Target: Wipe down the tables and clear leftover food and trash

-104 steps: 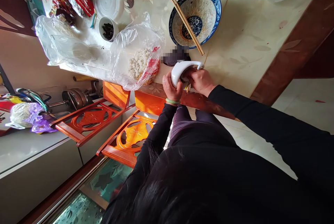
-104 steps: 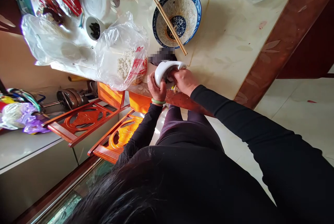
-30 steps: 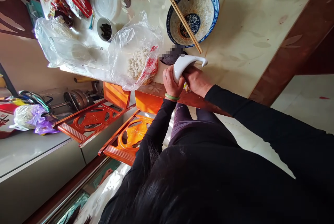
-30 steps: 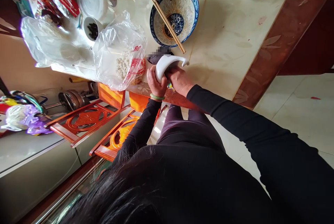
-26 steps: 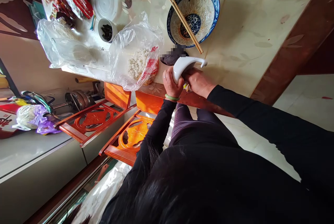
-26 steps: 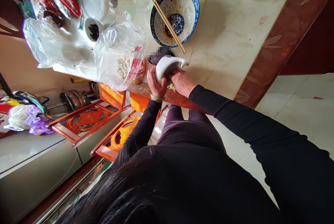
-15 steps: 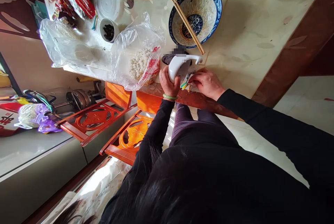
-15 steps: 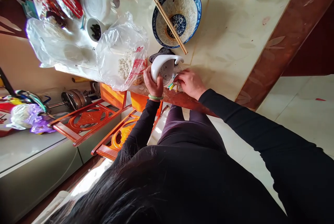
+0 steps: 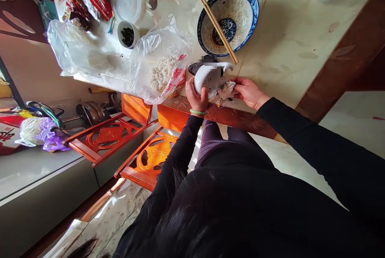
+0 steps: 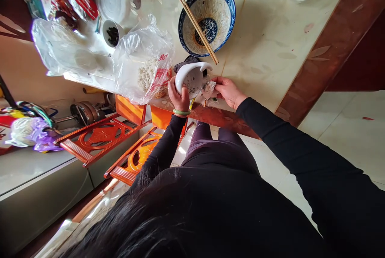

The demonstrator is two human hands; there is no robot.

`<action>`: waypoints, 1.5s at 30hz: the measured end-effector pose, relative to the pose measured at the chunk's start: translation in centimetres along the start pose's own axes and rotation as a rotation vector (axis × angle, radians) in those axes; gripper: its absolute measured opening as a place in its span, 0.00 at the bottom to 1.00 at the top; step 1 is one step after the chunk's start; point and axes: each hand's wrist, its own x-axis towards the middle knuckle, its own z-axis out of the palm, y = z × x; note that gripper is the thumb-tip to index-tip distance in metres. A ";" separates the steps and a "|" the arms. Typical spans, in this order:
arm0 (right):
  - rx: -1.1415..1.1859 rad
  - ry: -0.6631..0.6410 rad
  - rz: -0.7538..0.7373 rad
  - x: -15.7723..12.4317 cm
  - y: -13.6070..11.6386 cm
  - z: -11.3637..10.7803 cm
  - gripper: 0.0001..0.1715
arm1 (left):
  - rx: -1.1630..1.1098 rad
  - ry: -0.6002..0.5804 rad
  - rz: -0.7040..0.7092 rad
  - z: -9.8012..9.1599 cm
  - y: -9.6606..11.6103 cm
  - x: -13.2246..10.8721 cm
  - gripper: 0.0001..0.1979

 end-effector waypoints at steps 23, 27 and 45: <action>-0.881 -0.087 -0.719 -1.6 0.3 1.4 0.22 | -0.134 0.068 -0.154 -0.5 1.7 -0.8 0.16; -0.885 -0.091 -0.679 -0.8 -0.6 1.3 0.21 | -0.132 0.070 -0.172 -0.5 1.9 -0.9 0.15; -0.952 0.234 -0.415 -0.1 -2.5 6.3 0.23 | -0.202 0.088 -0.250 0.0 1.7 -0.7 0.18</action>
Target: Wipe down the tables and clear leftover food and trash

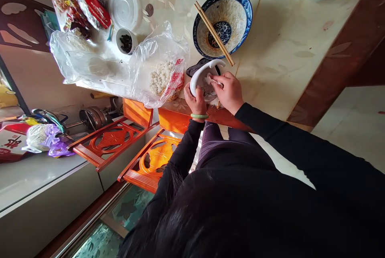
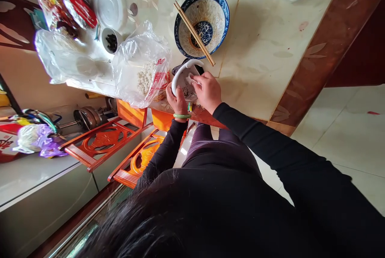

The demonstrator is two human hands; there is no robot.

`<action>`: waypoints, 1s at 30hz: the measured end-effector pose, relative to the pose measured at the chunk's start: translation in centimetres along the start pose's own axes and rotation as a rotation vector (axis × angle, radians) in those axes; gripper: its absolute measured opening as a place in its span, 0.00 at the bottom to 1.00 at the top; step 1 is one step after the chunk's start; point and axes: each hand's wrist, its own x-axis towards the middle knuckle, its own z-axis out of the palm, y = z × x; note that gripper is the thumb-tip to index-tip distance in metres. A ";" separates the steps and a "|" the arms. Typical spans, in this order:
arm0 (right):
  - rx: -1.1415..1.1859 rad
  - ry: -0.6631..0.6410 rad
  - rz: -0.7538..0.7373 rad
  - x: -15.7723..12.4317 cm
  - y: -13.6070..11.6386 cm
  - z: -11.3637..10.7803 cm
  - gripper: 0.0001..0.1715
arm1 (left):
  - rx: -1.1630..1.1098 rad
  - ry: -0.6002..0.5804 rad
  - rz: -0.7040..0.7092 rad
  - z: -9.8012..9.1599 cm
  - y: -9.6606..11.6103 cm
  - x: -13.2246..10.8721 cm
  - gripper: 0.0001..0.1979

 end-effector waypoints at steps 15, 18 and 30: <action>-0.015 -0.121 -0.347 -0.1 0.6 -1.2 0.17 | 0.046 -0.061 0.030 -1.0 0.7 0.7 0.18; -0.017 -0.176 -0.409 -0.1 0.4 -1.0 0.18 | 0.053 -0.034 0.079 -1.1 0.8 0.6 0.18; -0.109 -0.025 -0.147 -0.7 0.5 -0.6 0.28 | 0.131 -0.087 0.194 -1.2 1.3 0.6 0.23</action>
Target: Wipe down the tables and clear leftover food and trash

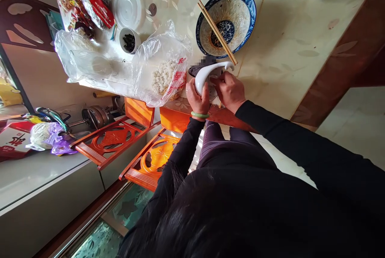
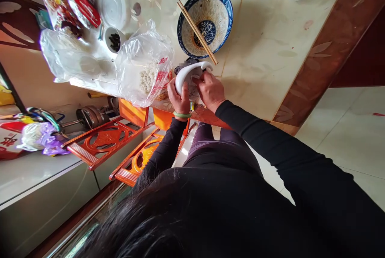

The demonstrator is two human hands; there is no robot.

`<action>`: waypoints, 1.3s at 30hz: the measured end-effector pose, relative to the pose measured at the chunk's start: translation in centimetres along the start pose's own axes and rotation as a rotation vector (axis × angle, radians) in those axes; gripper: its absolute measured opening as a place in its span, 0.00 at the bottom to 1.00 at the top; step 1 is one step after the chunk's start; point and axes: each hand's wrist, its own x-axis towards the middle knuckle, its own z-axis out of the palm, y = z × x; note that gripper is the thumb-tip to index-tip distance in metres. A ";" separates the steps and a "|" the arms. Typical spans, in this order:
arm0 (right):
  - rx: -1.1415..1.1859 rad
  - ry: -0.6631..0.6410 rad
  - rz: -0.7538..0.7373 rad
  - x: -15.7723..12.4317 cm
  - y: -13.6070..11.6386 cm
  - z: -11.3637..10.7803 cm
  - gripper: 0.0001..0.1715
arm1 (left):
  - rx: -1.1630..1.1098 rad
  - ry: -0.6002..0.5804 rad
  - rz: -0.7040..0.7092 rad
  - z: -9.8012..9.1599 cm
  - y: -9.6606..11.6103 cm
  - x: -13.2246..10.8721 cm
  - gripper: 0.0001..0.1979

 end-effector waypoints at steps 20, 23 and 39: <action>0.195 -0.144 -0.056 -1.9 -0.8 0.8 0.18 | 0.048 -0.038 -0.052 -0.5 -0.6 -0.2 0.23; 0.055 -0.161 -0.063 -1.4 0.0 0.0 0.20 | 0.056 -0.044 -0.055 -0.5 -0.7 -0.3 0.23; -0.033 -0.185 -0.018 -1.5 -0.2 -0.3 0.22 | 0.081 -0.110 0.004 0.0 -0.7 -0.1 0.27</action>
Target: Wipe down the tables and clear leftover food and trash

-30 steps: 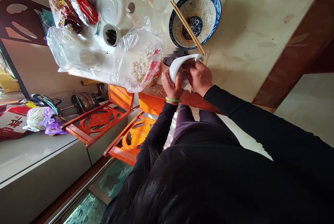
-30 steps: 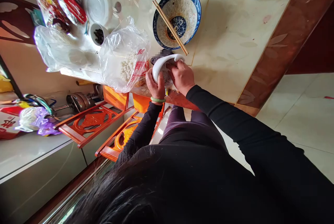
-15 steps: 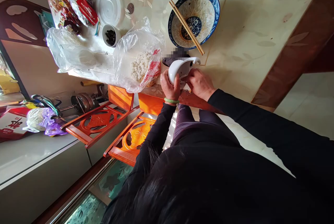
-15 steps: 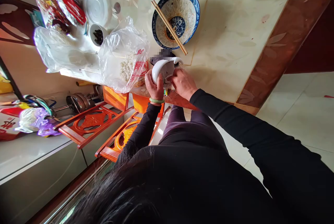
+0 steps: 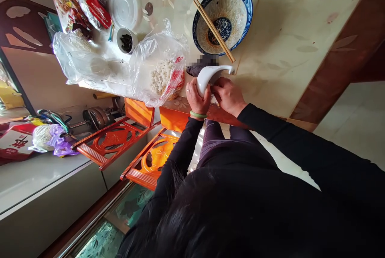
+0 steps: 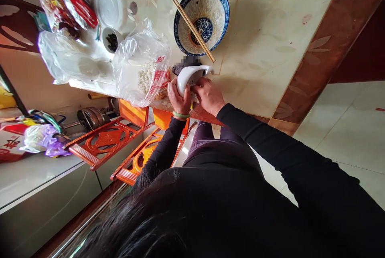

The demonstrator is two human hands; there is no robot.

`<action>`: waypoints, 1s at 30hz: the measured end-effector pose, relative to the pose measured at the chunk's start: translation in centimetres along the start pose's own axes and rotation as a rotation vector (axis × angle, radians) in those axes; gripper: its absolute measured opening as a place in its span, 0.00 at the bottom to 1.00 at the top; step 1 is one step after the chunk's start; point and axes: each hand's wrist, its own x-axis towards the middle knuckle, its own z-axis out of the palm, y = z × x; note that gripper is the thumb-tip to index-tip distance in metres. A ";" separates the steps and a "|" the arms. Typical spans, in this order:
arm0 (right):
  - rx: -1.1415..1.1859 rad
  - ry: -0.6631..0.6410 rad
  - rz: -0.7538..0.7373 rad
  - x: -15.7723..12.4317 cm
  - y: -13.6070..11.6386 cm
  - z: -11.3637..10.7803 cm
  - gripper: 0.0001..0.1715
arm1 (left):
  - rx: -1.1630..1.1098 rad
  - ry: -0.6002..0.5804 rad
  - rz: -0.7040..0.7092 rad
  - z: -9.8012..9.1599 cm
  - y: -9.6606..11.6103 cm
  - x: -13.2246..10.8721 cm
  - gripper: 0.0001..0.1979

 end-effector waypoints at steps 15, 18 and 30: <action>-0.039 -0.057 -0.001 0.4 0.1 -0.5 0.18 | 0.003 0.021 0.027 0.2 0.2 0.3 0.30; -0.028 0.000 -0.015 -0.5 -0.3 -0.4 0.18 | 0.012 0.007 0.017 0.3 0.3 0.1 0.28; 0.092 0.168 -0.019 -3.6 2.7 1.7 0.21 | 0.090 0.032 0.059 -0.3 0.0 0.4 0.28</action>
